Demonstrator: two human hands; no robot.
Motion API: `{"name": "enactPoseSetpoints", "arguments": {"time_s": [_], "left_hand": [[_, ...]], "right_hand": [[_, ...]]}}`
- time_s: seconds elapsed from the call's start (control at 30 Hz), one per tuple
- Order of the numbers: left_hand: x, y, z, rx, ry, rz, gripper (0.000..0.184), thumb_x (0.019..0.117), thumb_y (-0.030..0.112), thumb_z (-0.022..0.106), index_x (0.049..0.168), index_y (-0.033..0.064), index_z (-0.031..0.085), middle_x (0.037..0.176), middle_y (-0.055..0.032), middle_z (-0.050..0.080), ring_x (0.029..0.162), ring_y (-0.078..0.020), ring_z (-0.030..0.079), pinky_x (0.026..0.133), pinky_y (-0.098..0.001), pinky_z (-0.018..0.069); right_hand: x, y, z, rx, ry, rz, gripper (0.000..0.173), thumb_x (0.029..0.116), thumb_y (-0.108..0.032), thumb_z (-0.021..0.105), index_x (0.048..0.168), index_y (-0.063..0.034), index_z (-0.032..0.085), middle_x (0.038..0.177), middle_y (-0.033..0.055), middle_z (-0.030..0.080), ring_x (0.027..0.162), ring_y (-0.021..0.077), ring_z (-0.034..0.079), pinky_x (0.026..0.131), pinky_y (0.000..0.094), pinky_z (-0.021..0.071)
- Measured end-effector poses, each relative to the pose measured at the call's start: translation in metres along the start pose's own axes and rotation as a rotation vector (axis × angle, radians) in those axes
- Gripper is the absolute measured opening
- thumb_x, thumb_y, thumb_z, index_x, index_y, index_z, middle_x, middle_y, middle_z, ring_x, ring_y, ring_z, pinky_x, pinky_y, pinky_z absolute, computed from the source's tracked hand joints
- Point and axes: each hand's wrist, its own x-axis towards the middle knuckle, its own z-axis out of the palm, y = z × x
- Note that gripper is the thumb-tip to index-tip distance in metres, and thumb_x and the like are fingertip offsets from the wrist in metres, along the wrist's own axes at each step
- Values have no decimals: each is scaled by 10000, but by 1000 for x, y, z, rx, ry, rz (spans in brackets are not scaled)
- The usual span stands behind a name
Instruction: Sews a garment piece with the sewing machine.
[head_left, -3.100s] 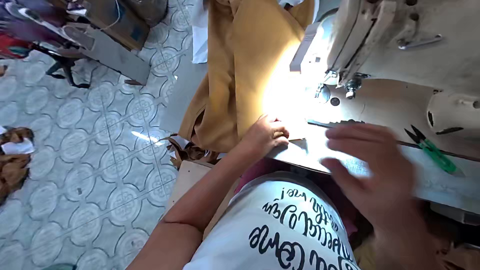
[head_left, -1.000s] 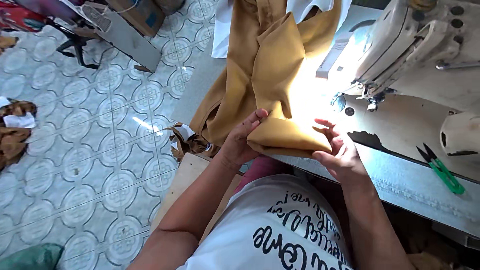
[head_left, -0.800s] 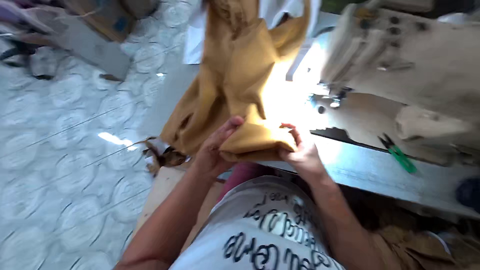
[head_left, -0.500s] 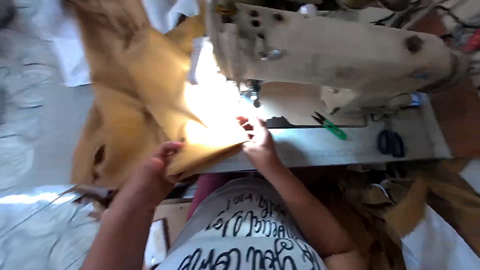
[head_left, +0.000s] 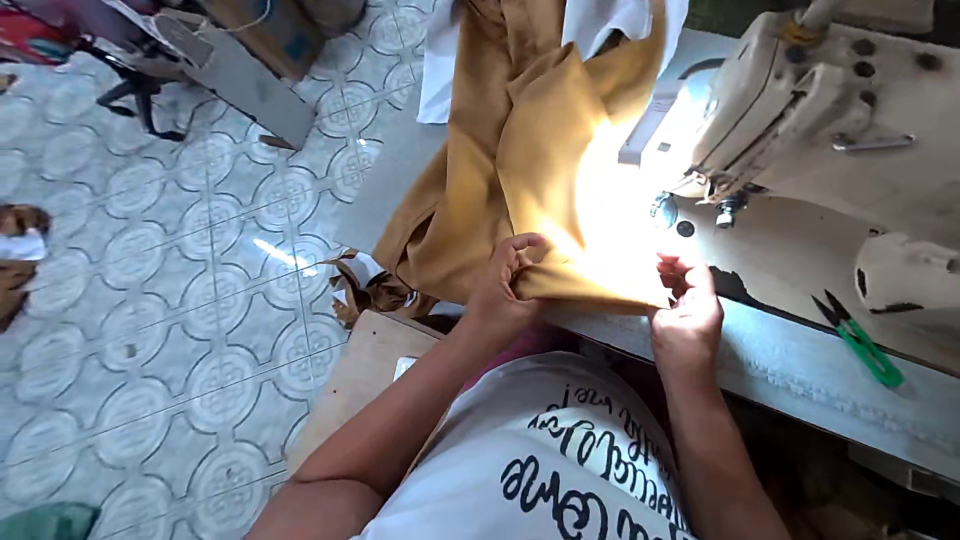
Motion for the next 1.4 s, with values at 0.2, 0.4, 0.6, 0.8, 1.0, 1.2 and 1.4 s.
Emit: {"name": "enactPoseSetpoints", "arguments": {"time_s": [0.2,0.4,0.6,0.8,1.0,1.2,1.4], "left_hand": [[-5,-10,5,327,238,220,627,675,-33,777,1253,77,562,1383,-166,503,1265,-238,539,930,-355,550],[-12,-24,8,269,128,422,321,810,-34,651,1087,120,600,1356,-138,507,1298,-224,508,1040,-371,496],[-14,-31,6,375,-122,710,193,1031,173,585,945,258,736,1240,38,672,1418,-216,438,1245,-594,152],[-8,7,-1,619,-145,663,160,977,302,669,969,189,781,1049,22,731,1129,-169,612,1014,-402,433],[-4,38,-2,798,-289,595,259,953,30,604,1034,186,794,1134,-38,693,958,-218,634,794,-364,539],[8,51,7,930,-322,537,159,878,-58,644,889,76,730,1190,-135,645,1037,-337,638,768,-475,565],[30,73,-2,962,-281,526,164,874,-35,639,968,46,747,1203,-213,638,1008,-395,652,759,-502,566]], "right_hand": [[-5,9,3,-136,69,5,444,831,106,602,1266,19,572,1204,127,603,1035,93,630,852,227,551],[-9,20,10,-210,118,-76,423,840,104,600,1257,41,567,1164,143,596,975,90,603,837,210,517],[-7,21,10,-244,154,-127,380,860,121,598,1229,39,562,1057,108,621,916,78,636,805,210,551],[-7,18,5,-342,183,-140,353,875,103,609,1220,34,578,982,98,674,838,91,668,748,231,571],[-8,20,1,-575,265,-303,181,909,25,681,1084,49,721,981,169,755,934,255,749,867,361,602],[-27,-8,-8,-679,39,-388,306,911,-131,704,1155,54,699,1131,217,714,1068,376,691,955,514,545],[-51,-15,20,-815,-139,-655,318,1003,-364,622,1137,-108,753,1062,73,764,1040,281,709,885,437,549]]}}
